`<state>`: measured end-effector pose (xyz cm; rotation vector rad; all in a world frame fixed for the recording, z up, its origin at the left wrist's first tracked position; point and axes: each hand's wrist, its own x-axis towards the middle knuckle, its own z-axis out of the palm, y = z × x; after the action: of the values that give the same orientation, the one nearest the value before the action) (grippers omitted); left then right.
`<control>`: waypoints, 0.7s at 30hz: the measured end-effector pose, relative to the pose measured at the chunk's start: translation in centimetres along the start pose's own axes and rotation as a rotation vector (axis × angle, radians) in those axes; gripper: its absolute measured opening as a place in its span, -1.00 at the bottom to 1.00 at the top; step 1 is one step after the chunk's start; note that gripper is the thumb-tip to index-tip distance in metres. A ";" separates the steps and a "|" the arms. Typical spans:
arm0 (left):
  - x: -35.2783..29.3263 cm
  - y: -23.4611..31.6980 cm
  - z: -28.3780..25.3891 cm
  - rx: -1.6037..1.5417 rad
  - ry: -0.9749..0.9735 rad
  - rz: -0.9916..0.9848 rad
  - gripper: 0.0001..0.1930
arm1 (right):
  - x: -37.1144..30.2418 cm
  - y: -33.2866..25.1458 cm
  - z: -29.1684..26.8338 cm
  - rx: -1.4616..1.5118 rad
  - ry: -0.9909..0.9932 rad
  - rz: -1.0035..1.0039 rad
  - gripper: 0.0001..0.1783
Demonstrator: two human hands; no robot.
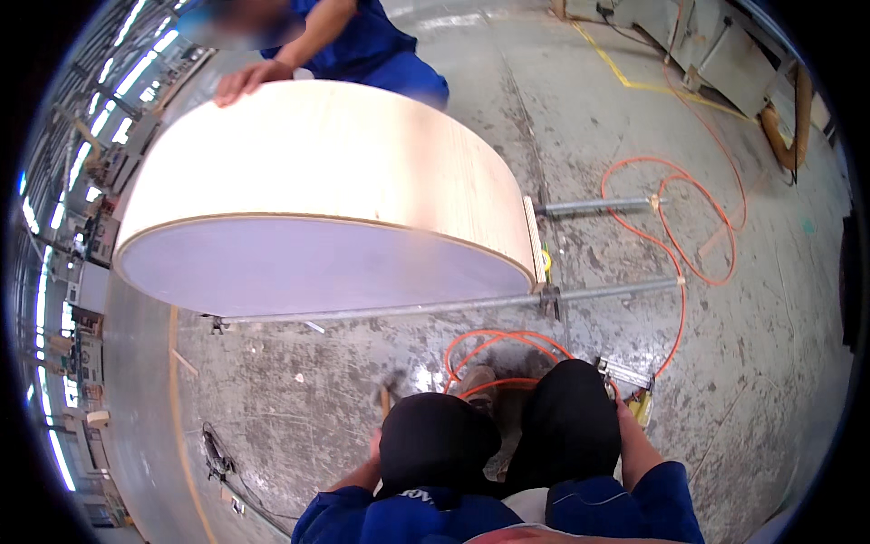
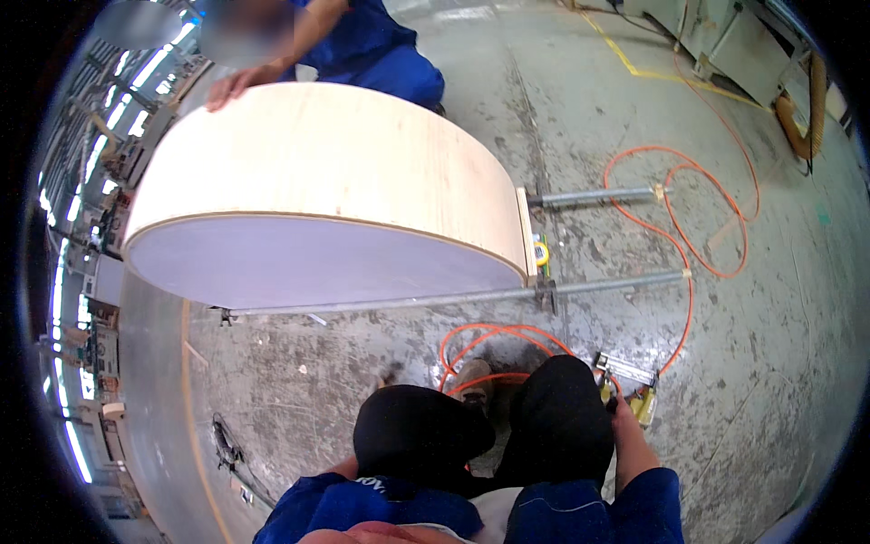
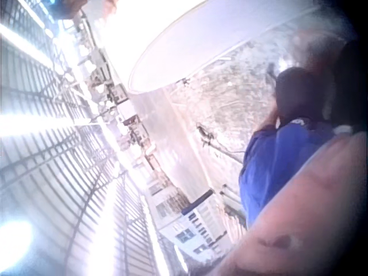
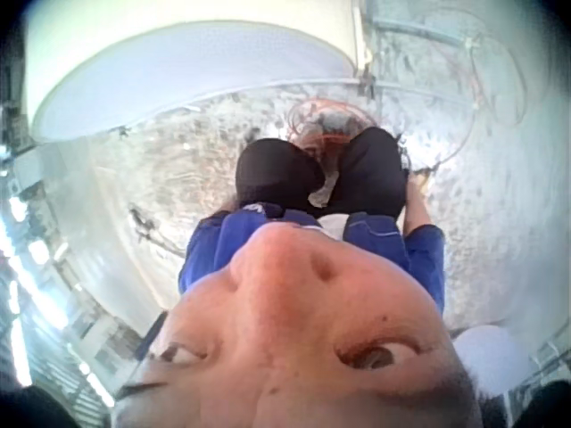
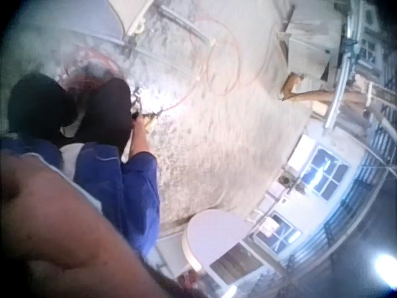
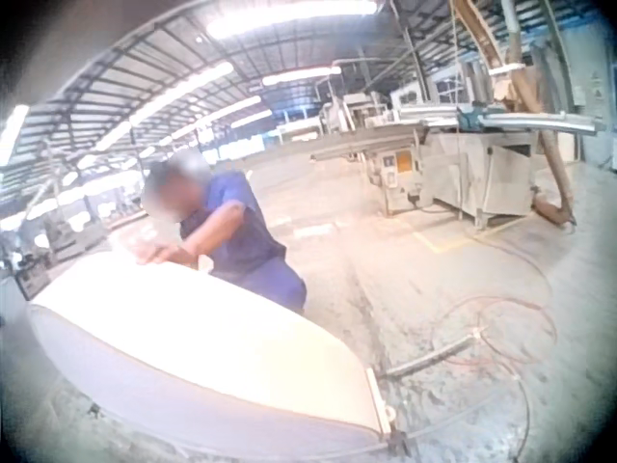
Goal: The person uses a pneumatic nail gun to attach a thin wooden strip to the edge of a large curved wooden panel. They then use a hammer to tap the strip into place along the perimeter.
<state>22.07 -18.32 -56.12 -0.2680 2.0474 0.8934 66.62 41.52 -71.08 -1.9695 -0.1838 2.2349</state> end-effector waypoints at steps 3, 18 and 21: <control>-4.6 0.2 -1.8 0.139 -0.080 0.017 -0.31 | -0.5 2.5 3.5 0.181 0.038 0.068 -0.38; -7.6 5.6 1.3 0.378 -0.069 0.277 -0.48 | -8.5 3.9 7.9 -0.138 -0.162 0.155 -0.12; -6.1 12.6 2.4 0.439 -0.104 0.490 -0.51 | -3.8 -1.1 4.0 -0.007 -0.223 -0.229 -0.19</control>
<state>21.18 -8.40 -46.01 0.5278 2.1821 0.6893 63.19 41.92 -66.69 -1.6056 -0.4210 2.2959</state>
